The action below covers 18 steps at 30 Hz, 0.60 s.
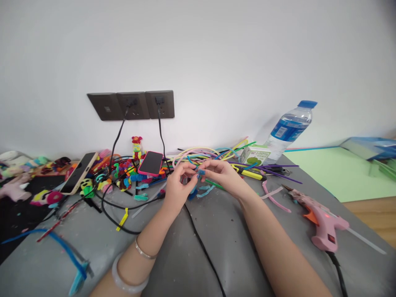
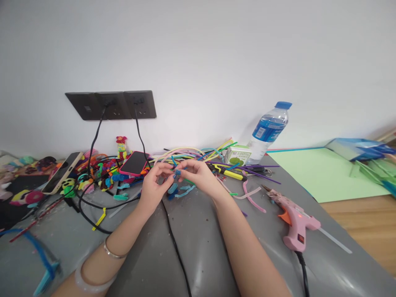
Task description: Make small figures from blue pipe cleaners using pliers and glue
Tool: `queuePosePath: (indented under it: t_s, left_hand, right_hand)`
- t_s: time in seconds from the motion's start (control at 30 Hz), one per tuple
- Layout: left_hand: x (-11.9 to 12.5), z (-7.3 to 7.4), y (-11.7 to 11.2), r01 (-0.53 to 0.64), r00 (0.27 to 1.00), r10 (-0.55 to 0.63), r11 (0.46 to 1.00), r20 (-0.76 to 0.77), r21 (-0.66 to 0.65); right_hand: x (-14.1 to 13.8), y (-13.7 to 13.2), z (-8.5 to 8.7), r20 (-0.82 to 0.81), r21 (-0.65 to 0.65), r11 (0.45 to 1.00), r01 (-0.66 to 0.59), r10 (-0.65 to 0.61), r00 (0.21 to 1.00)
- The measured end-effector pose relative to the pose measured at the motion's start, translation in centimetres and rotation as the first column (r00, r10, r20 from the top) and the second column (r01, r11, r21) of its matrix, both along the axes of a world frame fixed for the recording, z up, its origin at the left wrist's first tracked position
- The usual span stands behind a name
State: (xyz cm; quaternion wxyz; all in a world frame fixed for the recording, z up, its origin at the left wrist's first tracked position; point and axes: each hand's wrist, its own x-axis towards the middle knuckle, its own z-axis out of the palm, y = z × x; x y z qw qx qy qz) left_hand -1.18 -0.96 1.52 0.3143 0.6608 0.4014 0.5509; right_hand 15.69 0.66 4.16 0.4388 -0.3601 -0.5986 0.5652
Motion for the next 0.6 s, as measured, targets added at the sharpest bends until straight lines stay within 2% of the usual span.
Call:
queuePosePath:
  t_s: [0.17, 0.33, 0.6]
  left_hand:
    - [-0.18, -0.32, 0.40, -0.041, 0.999, 0.041, 0.999, 0.011, -0.012]
    - [-0.13, -0.42, 0.40, -0.031, 0.999, 0.031, 0.999, -0.010, -0.022]
    - [-0.13, -0.59, 0.42, -0.010, 0.999, 0.008, 0.999, -0.041, -0.048]
  right_hand:
    - [0.04, 0.00, -0.08, -0.017, -0.028, 0.999, -0.024, 0.024, 1.000]
    - [-0.03, 0.36, -0.61, 0.039, 0.013, 1.000, 0.003, -0.004, 0.999]
    - [-0.29, 0.42, -0.91, 0.253, 0.260, 0.962, 0.084, -0.152, 0.955]
